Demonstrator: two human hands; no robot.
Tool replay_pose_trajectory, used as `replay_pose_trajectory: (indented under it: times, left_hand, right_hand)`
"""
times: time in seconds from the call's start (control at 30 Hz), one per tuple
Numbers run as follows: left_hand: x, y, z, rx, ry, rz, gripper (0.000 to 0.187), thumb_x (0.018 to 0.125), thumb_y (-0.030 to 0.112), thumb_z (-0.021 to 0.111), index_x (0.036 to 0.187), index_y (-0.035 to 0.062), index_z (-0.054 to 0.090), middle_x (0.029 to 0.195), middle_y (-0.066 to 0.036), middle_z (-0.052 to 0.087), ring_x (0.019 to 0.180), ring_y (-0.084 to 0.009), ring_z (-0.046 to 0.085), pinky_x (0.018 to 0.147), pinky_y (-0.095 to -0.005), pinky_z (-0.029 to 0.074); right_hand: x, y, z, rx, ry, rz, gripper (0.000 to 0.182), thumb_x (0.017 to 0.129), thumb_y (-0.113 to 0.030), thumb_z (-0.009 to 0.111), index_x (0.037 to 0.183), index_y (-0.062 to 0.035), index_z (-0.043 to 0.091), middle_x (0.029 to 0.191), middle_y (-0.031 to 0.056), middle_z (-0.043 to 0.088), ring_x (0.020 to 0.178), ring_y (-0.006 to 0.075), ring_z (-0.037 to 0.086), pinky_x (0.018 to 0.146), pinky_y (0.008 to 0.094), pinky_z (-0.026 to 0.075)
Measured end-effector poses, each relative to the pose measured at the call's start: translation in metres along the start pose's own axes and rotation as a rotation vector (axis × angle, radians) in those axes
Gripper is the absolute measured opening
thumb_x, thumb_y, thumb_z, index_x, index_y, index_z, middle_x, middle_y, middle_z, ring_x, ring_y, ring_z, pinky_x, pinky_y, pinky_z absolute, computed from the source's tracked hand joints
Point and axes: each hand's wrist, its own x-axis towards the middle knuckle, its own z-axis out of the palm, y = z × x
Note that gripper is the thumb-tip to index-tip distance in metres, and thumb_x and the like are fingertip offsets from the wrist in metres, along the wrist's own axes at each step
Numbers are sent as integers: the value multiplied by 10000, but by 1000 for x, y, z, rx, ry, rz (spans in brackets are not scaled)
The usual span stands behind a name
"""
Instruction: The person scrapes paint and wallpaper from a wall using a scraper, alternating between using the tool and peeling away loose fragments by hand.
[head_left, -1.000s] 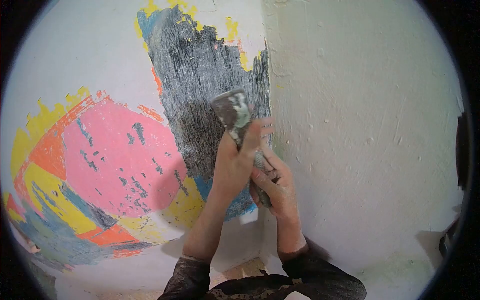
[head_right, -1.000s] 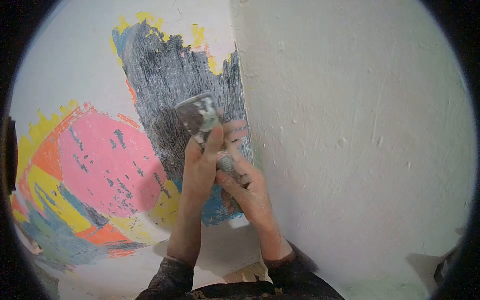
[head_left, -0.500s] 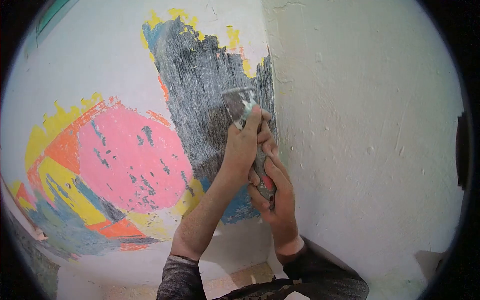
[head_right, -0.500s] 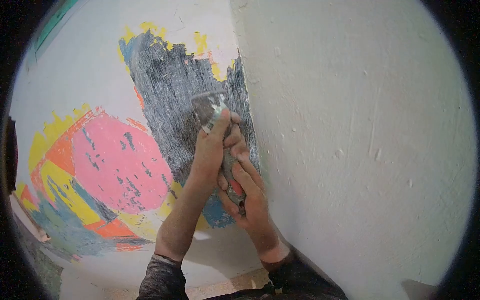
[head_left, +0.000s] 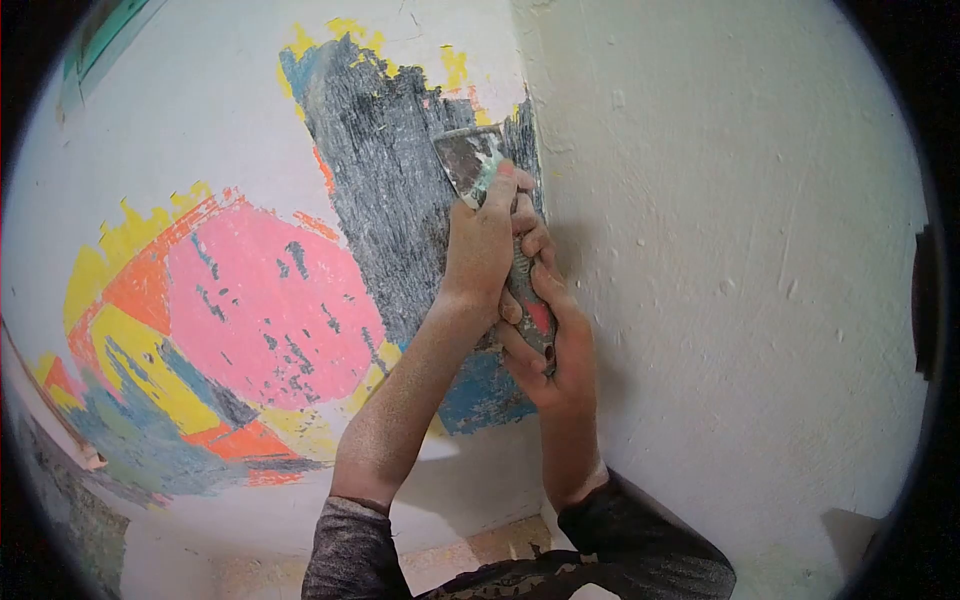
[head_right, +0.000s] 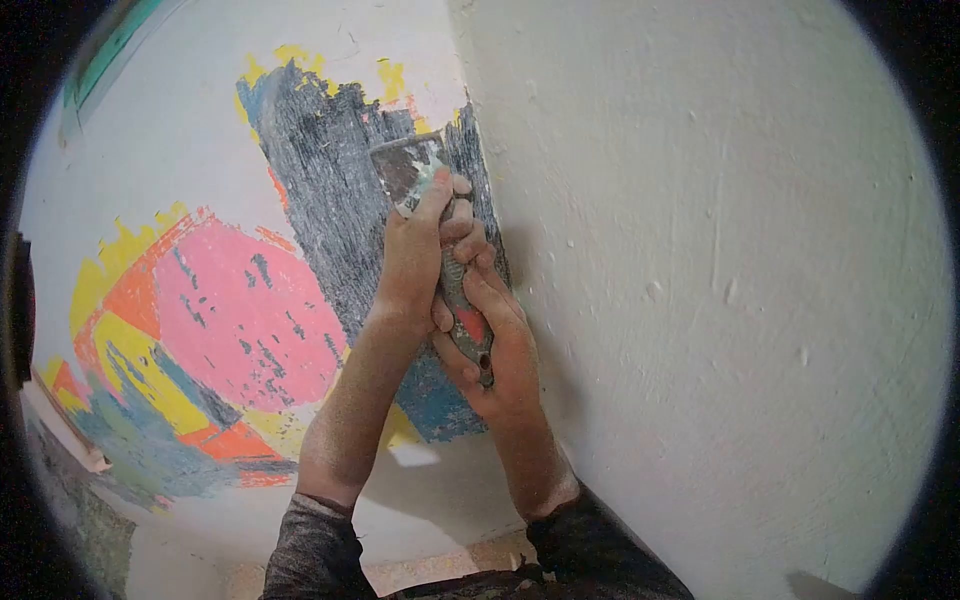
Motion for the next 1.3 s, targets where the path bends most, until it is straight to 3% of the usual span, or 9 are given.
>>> replay_pose_trajectory:
  times: [0.23,0.3,0.4,0.73,0.83,0.9,1.03,1.1,1.3]
  left_hand:
    - [4,-8,-5,37,7,26,254,938,303,491,903,52,485,567,43,310,474,-83,375,451,-286,399]
    - [10,1,1,-88,-90,75,250,936,304,492,900,56,483,570,44,305,474,-85,374,452,-289,396]
    - [-4,-5,-2,42,-6,-6,239,938,296,490,892,61,487,570,45,298,474,-82,371,456,-282,392]
    - [-4,-14,-6,79,-2,15,264,938,289,469,931,26,484,574,23,321,452,-103,365,441,-299,401]
    - [-3,-17,-5,3,-12,-35,266,937,289,468,943,24,490,577,23,325,457,-102,368,446,-294,401]
    - [4,-5,-2,139,11,-3,258,934,284,471,937,26,493,578,26,327,458,-101,376,449,-290,404]
    - [1,-13,-3,35,15,13,259,933,284,474,928,25,495,580,26,332,463,-99,385,450,-288,406]
    - [-3,-21,-8,65,4,-27,266,932,291,475,927,26,495,582,26,333,466,-97,385,452,-287,403]
    - [4,-8,0,16,6,8,258,940,290,467,926,34,495,575,30,325,462,-90,378,457,-287,409]
  right_hand:
    - [-1,1,0,85,-107,26,216,963,-232,410,1146,-127,456,739,23,533,364,49,401,306,156,327]
    - [6,-5,6,144,-170,25,219,964,-220,395,1153,-125,452,736,26,532,371,49,404,305,148,324]
    - [-9,4,3,129,-61,-12,222,965,-218,392,1150,-114,457,736,25,534,375,47,405,301,147,316]
    - [-6,4,-6,153,-113,3,245,955,-211,419,1153,-72,454,737,28,546,391,37,427,304,160,324]
    - [1,2,-4,147,-112,8,202,969,-228,400,1151,-143,421,740,65,537,344,62,392,268,168,315]
    - [3,2,-4,138,-109,32,178,979,-240,387,1149,-191,400,742,90,531,313,78,368,245,174,309]
    - [-4,2,-8,215,-95,74,177,979,-240,387,1145,-182,408,746,93,535,309,77,363,248,171,317]
    - [-11,8,-15,152,-98,28,259,959,-232,423,1182,-99,434,722,40,545,343,52,386,283,164,307]
    - [3,-1,-9,217,-101,87,176,980,-236,378,1134,-163,421,739,92,535,316,83,370,248,164,302]
